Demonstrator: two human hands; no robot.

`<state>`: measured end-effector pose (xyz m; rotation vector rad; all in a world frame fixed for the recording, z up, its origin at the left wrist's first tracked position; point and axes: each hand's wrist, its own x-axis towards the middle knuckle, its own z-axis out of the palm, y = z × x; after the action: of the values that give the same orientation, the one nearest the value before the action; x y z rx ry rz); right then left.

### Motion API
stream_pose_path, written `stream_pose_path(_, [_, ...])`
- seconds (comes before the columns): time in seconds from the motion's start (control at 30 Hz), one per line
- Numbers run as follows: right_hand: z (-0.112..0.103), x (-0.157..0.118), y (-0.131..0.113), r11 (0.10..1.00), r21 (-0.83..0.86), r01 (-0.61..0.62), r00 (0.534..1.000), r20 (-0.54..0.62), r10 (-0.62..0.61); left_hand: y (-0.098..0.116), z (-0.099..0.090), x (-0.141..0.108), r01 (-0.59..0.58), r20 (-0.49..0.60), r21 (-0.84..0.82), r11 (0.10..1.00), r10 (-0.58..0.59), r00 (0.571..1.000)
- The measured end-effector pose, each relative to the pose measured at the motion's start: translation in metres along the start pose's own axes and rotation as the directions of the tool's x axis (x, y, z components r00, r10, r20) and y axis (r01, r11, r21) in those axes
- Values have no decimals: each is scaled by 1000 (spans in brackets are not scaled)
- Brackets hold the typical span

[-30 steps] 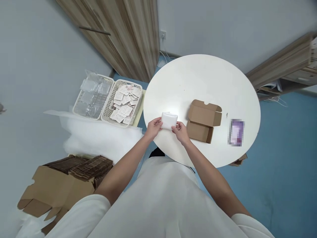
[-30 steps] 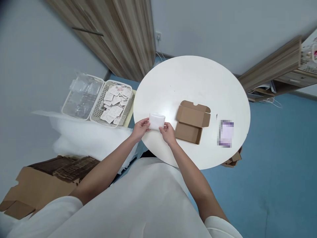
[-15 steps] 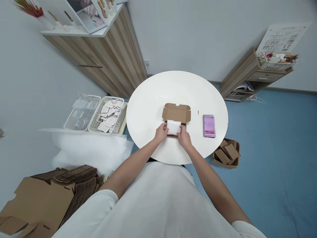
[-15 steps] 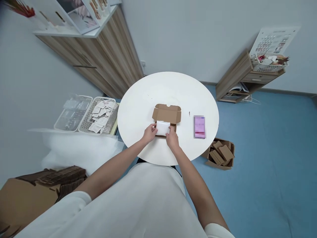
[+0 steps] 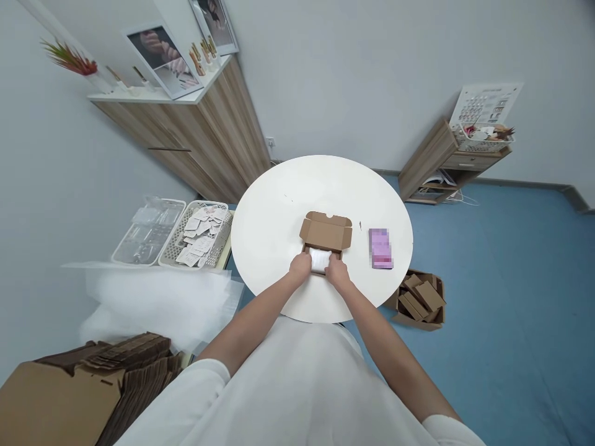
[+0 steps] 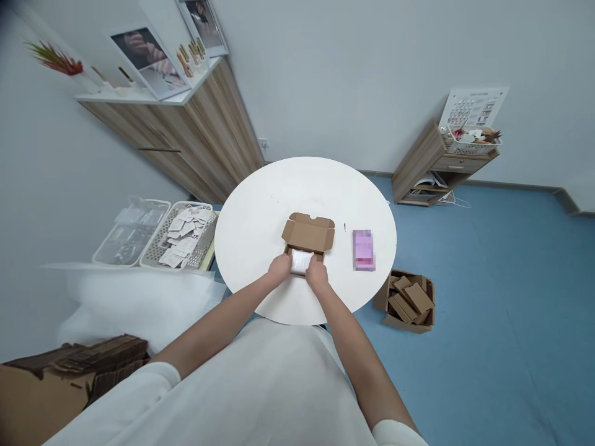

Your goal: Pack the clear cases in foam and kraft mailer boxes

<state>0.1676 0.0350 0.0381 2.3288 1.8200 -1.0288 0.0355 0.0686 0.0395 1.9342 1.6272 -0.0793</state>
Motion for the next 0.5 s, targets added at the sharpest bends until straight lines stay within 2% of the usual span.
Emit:
stream_pose_path(0.07, [0, -6, 4, 998, 3, 63, 997, -52, -63, -3, -2, -5, -27, -22, 14, 1000, 27, 999])
stream_pose_path(0.17, [0, -19, 20, 985, 48, 168, 963, -222, -153, -18, -5, -12, -67, -164, -23, 998, 62, 984])
stream_pose_path(0.23, [2, -26, 33, 985, 95, 147, 944, -312, -111, -31, -5, -15, -57, -247, -106, 993, 29, 969])
stream_pose_path(0.3, [5, -30, 45, 975, 185, 120, 956, -287, -63, -43, -1, -17, -39, -180, -209, 977, 0, 984])
stream_pose_path(0.4, [10, -29, 51, 922, 376, 97, 990, -132, -50, -54, 9, -19, -31, -60, -363, 931, 10, 998])
stream_pose_path(0.5, [16, -26, 47, 888, 453, 80, 996, -72, -53, -60, 19, -23, 2, -60, -448, 894, -33, 998])
